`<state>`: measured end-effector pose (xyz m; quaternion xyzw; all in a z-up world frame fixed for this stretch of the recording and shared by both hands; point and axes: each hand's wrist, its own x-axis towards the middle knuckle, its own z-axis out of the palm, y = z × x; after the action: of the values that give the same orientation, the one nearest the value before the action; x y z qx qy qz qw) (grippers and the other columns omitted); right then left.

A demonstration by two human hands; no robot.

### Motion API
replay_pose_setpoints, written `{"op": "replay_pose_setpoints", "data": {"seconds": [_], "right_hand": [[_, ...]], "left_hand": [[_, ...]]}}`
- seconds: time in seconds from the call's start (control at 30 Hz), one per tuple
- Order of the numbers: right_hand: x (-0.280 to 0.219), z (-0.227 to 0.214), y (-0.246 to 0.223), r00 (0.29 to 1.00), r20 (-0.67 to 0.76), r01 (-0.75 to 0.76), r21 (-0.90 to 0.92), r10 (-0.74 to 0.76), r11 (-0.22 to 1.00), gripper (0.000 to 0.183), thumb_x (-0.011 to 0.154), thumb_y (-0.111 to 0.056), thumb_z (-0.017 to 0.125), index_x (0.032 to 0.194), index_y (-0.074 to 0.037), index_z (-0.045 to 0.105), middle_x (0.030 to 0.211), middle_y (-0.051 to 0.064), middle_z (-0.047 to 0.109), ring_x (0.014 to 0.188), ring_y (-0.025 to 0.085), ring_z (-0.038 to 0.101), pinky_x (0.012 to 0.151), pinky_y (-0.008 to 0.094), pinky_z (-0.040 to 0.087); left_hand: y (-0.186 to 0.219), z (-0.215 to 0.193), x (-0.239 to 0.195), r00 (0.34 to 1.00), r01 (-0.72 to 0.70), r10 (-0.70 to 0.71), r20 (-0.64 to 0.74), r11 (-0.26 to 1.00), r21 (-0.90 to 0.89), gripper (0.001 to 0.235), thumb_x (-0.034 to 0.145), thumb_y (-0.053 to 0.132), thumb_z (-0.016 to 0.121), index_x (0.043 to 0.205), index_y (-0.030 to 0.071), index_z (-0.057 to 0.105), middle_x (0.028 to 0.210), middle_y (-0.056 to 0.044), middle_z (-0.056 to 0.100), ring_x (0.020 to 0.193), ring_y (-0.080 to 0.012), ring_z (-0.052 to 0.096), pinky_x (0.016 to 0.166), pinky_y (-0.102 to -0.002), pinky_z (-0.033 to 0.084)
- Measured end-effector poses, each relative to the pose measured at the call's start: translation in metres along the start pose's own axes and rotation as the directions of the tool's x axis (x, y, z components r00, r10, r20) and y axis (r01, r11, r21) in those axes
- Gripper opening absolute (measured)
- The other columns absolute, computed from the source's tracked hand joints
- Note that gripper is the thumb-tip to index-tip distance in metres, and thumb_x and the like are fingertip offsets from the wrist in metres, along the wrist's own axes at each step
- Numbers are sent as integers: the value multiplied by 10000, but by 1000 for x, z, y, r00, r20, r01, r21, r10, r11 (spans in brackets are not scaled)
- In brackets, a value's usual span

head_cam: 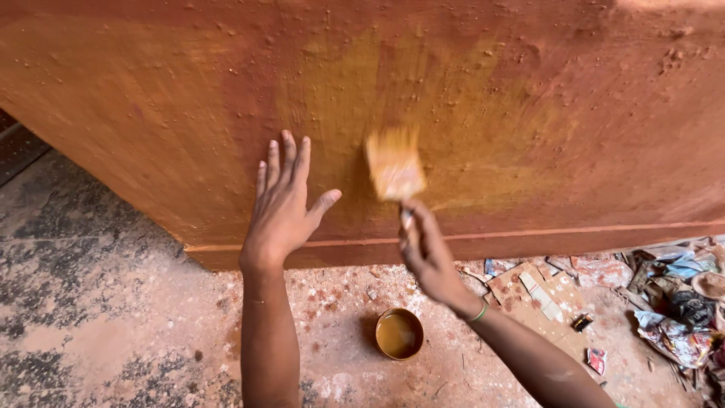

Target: The person paints a reddish-brown wall with yellow paint using a brush. They repeatedly dip the brush into a small container on the floor and apply the paint in horizontal strokes near the baseboard.

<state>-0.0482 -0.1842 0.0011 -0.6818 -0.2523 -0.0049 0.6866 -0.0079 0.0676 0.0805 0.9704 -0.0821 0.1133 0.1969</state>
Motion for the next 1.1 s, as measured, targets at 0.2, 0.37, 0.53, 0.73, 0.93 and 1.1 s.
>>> {"op": "replay_pose_setpoints", "data": {"seconds": [0.2, 0.37, 0.53, 0.73, 0.93, 1.1], "right_hand": [[-52, 17, 71, 834, 43, -539, 274, 550, 796, 579, 916, 44, 434, 1443, -178, 345, 827, 31, 501, 551, 96, 439, 437, 201, 411], [-44, 16, 77, 632, 132, -668, 591, 764, 451, 273, 977, -97, 471, 1249, -115, 490, 688, 1, 454, 468, 88, 371, 388, 195, 328], [6, -13, 25, 832, 141, -485, 653, 536, 582, 364, 887, 51, 485, 1238, -45, 501, 736, 14, 504, 465, 73, 371, 369, 184, 325], [15, -24, -68, 958, 157, -276, 735, 241, 619, 547, 895, 29, 527, 1426, -37, 417, 905, 35, 525, 500, 52, 390, 416, 184, 373], [4, -20, -104, 984, -81, 174, 310, -156, 935, 633, 981, -3, 524, 1566, -91, 298, 1063, 34, 483, 723, 59, 430, 588, 189, 412], [26, -16, -43, 972, 6, 237, -31, -236, 971, 597, 976, 38, 477, 1527, -125, 313, 1029, 36, 465, 697, 68, 458, 512, 168, 437]], "left_hand": [[-23, 29, -5, 973, -141, 144, -178, 990, 30, 930, 922, 542, 574, 1593, 87, 118, 1670, -145, 27, 1541, -350, 48, 1245, -524, 103], [-38, 57, -5, 983, -82, 102, -151, 987, 135, 938, 898, 580, 562, 1575, 99, 124, 1642, -160, -16, 1516, -358, 19, 1211, -570, 62], [-43, 67, -7, 979, -84, 100, -179, 992, 95, 933, 898, 592, 553, 1576, 91, 154, 1645, -171, -33, 1523, -367, 22, 1221, -577, 63], [-36, 73, -2, 964, -105, 118, -237, 992, 66, 910, 929, 603, 526, 1585, 76, 180, 1643, -211, -27, 1527, -393, 22, 1224, -595, 74], [-34, 74, -1, 956, -130, 131, -264, 991, 19, 907, 943, 621, 495, 1596, 82, 170, 1649, -214, -35, 1535, -409, 13, 1234, -597, 79], [-38, 75, -4, 967, -105, 111, -231, 994, 35, 912, 945, 627, 481, 1597, 75, 162, 1657, -182, -30, 1539, -385, 18, 1243, -587, 86]]}}
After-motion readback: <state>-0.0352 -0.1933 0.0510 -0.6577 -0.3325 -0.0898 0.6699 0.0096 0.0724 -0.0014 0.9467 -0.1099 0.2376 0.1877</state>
